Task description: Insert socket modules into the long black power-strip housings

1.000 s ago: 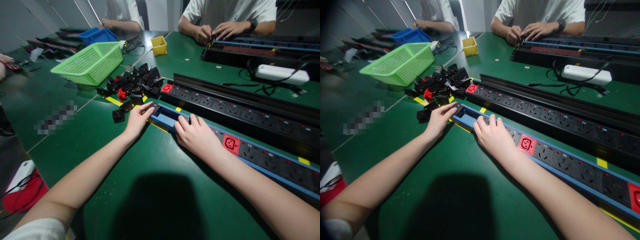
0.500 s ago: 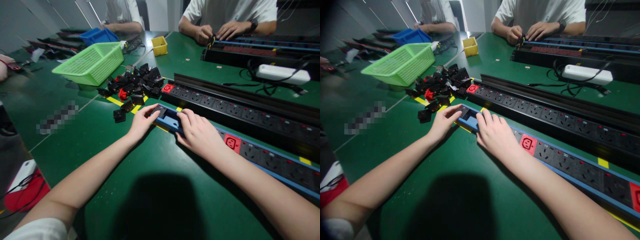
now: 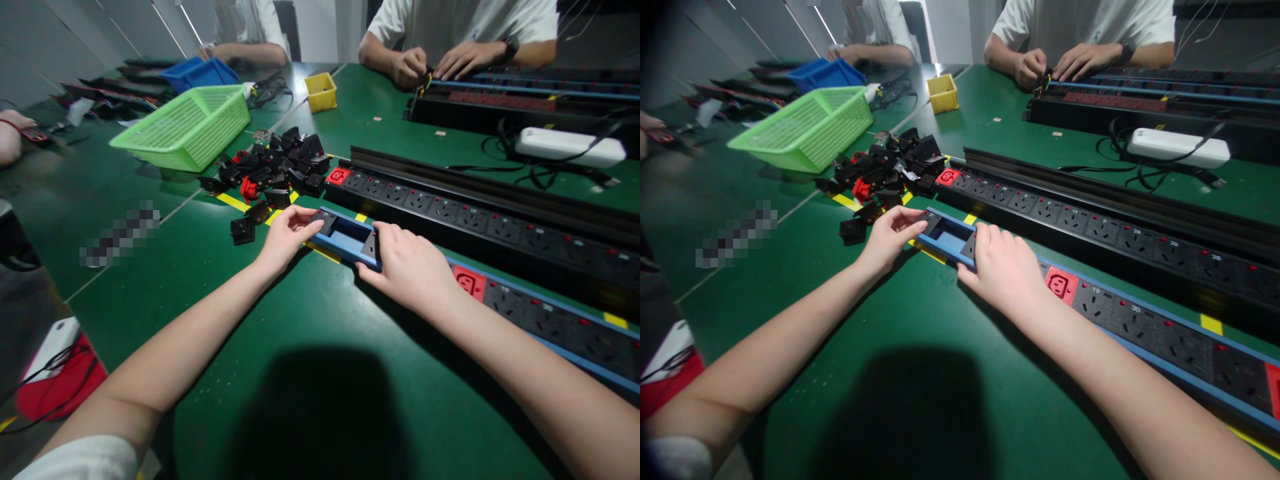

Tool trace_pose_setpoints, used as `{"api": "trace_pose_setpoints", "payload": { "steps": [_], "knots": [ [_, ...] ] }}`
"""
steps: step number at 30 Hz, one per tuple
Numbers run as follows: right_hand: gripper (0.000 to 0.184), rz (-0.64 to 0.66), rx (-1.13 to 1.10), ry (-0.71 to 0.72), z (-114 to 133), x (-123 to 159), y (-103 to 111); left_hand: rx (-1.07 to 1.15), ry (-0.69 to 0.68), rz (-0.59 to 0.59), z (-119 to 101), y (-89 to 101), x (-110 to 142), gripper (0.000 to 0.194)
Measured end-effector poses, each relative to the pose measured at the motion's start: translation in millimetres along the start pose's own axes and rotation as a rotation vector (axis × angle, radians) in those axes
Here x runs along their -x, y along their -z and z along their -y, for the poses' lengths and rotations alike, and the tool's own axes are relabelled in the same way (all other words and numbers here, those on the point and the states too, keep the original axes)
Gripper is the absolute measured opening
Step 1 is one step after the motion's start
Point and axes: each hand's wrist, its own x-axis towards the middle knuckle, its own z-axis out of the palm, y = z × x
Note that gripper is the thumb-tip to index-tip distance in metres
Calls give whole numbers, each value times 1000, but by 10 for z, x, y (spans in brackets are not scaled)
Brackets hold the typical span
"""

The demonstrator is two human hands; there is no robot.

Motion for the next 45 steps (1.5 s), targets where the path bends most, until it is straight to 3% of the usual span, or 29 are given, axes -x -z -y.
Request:
{"api": "trace_pose_setpoints", "payload": {
  "steps": [10, 15, 20, 24, 29, 35, 42, 45],
  "knots": [
    [64, 4, 27, 1, 15, -4, 20, -132, -101, 93, -17, -41, 70, 36],
    [64, 7, 30, 7, 24, 5, 27, -593, -348, 227, -125, -71, 188, 31],
    [64, 14, 26, 6, 31, -2, 30, -884, -479, 219, -166, -99, 286, 39],
    [64, 14, 27, 9, 27, -6, 23, -883, -556, 342, -107, -74, 250, 73],
    [63, 7, 29, 15, 21, 2, 22, -933, -593, 382, -63, -36, 182, 67],
    [63, 9, 28, 13, 30, 1, 32, -1026, -604, 415, -160, -53, 179, 67],
    [69, 10, 28, 15, 24, 11, 14, -855, -595, 433, -91, -11, 141, 66],
    [71, -36, 33, 109, 17, 23, -8, -799, -611, 452, -71, -11, 143, 69]
  ]
}}
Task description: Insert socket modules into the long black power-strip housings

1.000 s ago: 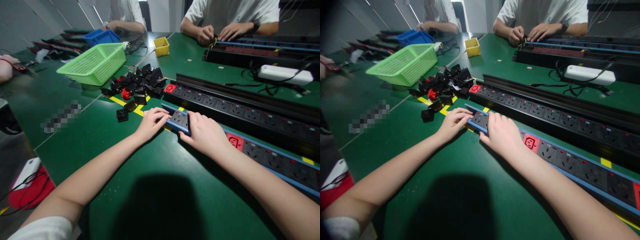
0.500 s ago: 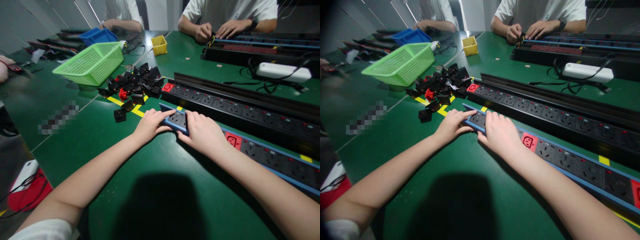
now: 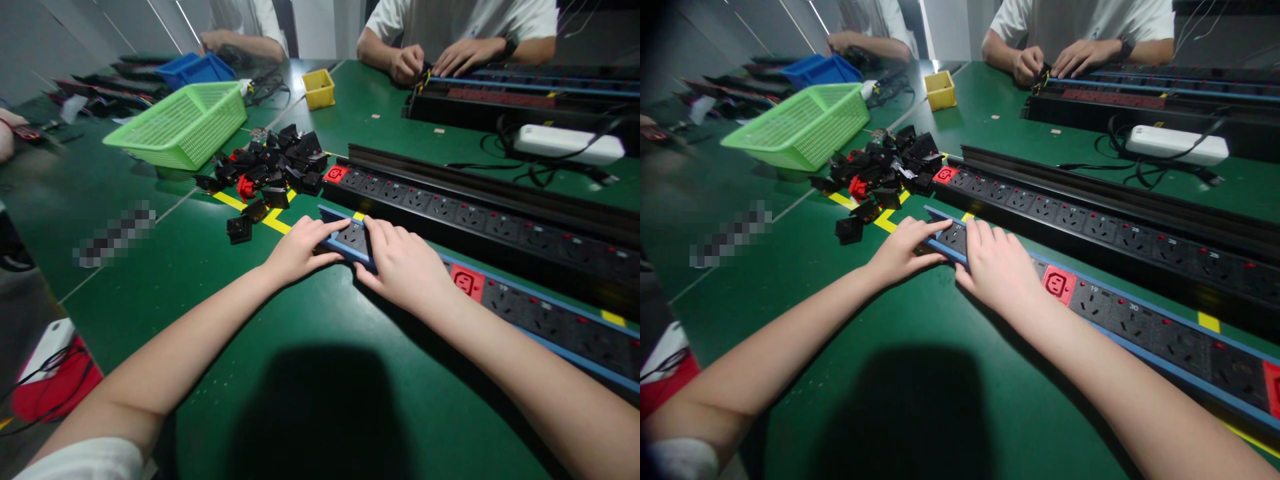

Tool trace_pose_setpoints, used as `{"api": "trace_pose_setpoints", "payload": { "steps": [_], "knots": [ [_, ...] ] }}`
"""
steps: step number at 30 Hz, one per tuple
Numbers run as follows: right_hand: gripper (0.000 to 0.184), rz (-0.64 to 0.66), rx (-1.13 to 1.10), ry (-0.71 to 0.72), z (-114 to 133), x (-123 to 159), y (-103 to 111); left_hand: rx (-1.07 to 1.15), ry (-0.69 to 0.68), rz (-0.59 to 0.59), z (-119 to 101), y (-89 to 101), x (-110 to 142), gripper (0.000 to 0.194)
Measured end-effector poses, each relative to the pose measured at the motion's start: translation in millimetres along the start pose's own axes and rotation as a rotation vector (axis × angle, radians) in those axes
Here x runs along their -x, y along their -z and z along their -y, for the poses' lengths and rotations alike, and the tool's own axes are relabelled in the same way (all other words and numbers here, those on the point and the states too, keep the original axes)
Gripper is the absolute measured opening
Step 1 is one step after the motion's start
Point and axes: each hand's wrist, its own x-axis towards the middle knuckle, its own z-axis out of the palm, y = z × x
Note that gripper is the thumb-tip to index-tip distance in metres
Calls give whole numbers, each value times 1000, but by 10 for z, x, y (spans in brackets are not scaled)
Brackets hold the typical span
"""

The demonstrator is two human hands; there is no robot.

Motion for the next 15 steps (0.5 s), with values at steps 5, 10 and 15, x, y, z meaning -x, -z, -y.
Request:
{"api": "trace_pose_setpoints", "payload": {
  "steps": [5, 10, 15],
  "knots": [
    [66, -65, 70, 231, 1, 21, -38, 244, 93, -166, -2, -2, 26, 68],
    [63, -60, 89, 280, -6, 30, -51, 496, 352, -312, 119, -49, 12, 51],
    [64, -52, 76, 265, 4, 27, -45, 566, 432, -302, 169, -76, -29, 43]
  ]
}}
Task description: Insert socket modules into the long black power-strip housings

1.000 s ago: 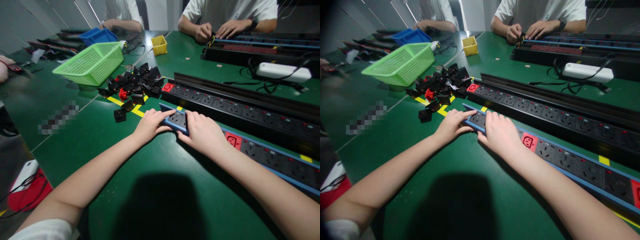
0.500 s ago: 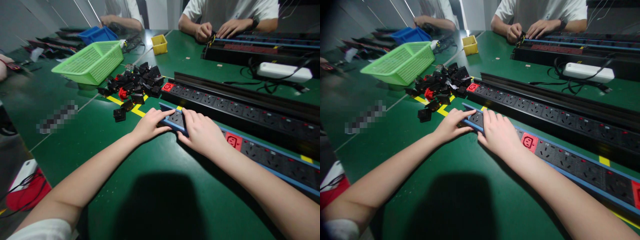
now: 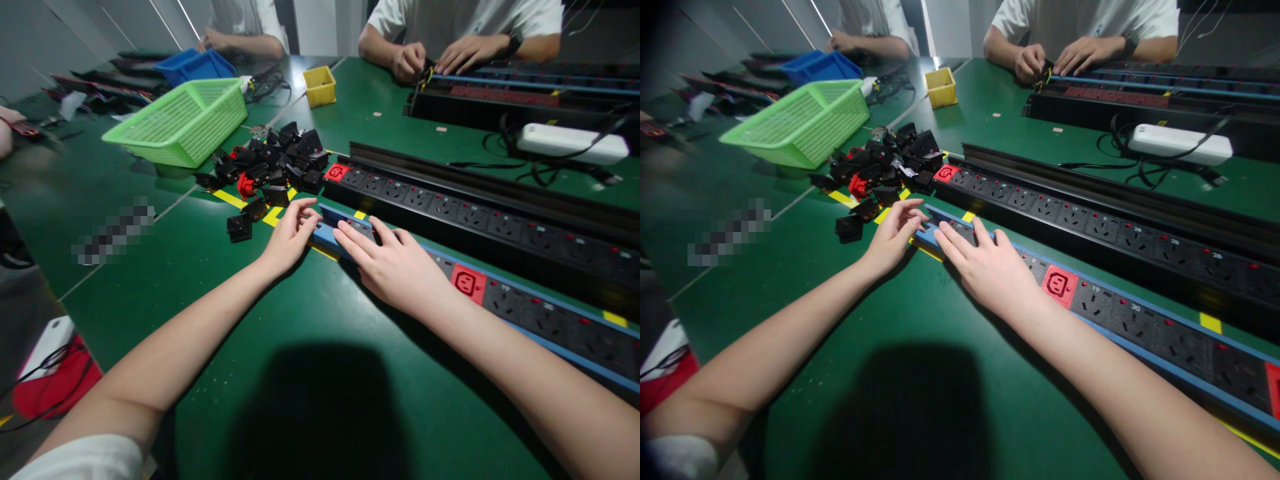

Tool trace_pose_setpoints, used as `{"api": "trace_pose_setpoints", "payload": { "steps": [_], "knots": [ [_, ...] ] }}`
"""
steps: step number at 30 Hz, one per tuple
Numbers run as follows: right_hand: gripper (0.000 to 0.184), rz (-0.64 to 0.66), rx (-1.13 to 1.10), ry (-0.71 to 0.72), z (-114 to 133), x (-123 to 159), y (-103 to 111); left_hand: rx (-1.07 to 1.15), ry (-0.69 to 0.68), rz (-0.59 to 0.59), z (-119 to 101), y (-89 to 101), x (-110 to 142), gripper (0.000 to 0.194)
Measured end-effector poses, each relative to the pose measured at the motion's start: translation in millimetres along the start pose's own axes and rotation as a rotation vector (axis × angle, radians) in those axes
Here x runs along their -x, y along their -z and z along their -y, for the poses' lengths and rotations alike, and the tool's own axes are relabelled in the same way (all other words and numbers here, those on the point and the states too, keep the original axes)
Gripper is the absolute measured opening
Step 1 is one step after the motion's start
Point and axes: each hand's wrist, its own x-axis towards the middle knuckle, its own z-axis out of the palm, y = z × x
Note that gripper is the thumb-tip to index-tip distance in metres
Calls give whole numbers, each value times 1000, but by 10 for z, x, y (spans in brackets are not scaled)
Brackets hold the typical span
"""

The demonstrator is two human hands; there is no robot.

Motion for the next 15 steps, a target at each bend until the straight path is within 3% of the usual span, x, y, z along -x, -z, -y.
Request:
{"api": "trace_pose_setpoints", "payload": {
  "steps": [5, 11, 15],
  "knots": [
    [62, 12, -2, -4, 11, -17, 37, -30, -9, 28, 1, -3, 10, 39],
    [31, 10, 58, -21, 37, -28, 60, -49, -2, 33, -1, -5, 12, 38],
    [29, 2, 93, -11, 47, -19, 32, -45, -10, 36, -7, -3, 6, 37]
  ]
}}
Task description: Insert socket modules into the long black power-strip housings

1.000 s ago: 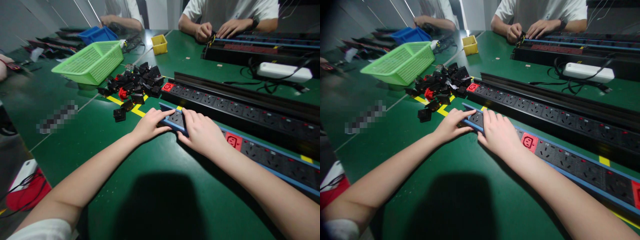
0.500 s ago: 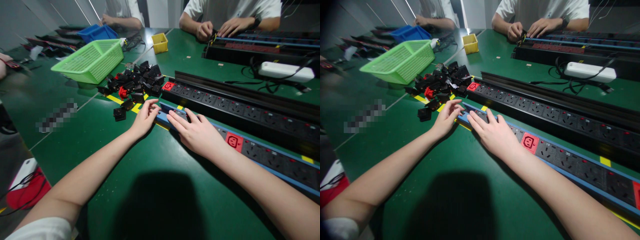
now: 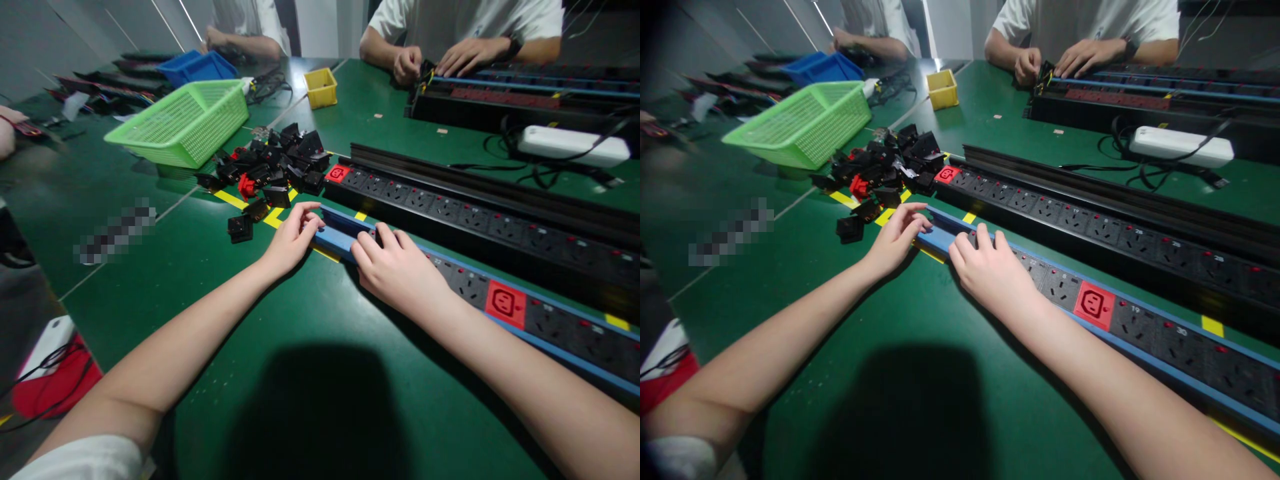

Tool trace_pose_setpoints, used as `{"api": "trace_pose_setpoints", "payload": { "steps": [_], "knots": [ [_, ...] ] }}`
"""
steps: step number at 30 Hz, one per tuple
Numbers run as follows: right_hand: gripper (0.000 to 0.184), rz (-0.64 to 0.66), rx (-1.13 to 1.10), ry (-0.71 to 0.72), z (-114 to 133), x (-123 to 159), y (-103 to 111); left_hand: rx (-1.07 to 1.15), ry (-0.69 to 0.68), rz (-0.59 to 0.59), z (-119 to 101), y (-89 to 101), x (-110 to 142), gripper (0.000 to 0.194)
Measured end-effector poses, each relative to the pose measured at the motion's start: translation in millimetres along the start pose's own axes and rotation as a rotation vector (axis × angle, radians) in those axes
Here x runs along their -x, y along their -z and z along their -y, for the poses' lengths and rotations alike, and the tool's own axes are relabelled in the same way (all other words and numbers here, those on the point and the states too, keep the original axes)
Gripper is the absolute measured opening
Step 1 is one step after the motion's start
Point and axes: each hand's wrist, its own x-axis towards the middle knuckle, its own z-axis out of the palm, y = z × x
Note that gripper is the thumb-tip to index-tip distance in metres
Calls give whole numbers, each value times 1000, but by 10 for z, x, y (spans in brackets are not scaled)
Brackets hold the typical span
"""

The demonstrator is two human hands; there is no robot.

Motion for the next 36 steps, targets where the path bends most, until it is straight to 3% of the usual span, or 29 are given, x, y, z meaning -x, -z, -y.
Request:
{"api": "trace_pose_setpoints", "payload": {
  "steps": [19, 24, 28, 33, 36],
  "knots": [
    [32, -31, 93, 26, 6, 10, -36, -8, 16, 2, -20, 5, 4, 37],
    [29, -56, 113, 40, 1, 13, -63, -75, 39, -74, 1, 8, -9, 32],
    [26, -53, 113, 40, 1, 2, -59, -128, -24, -134, 45, 45, -46, 33],
    [23, -57, 99, 46, -6, -3, -39, -163, -103, -266, 183, 164, -162, 35],
    [23, -52, 104, 48, -10, 0, -39, -165, -75, -318, 291, 215, -224, 45]
  ]
}}
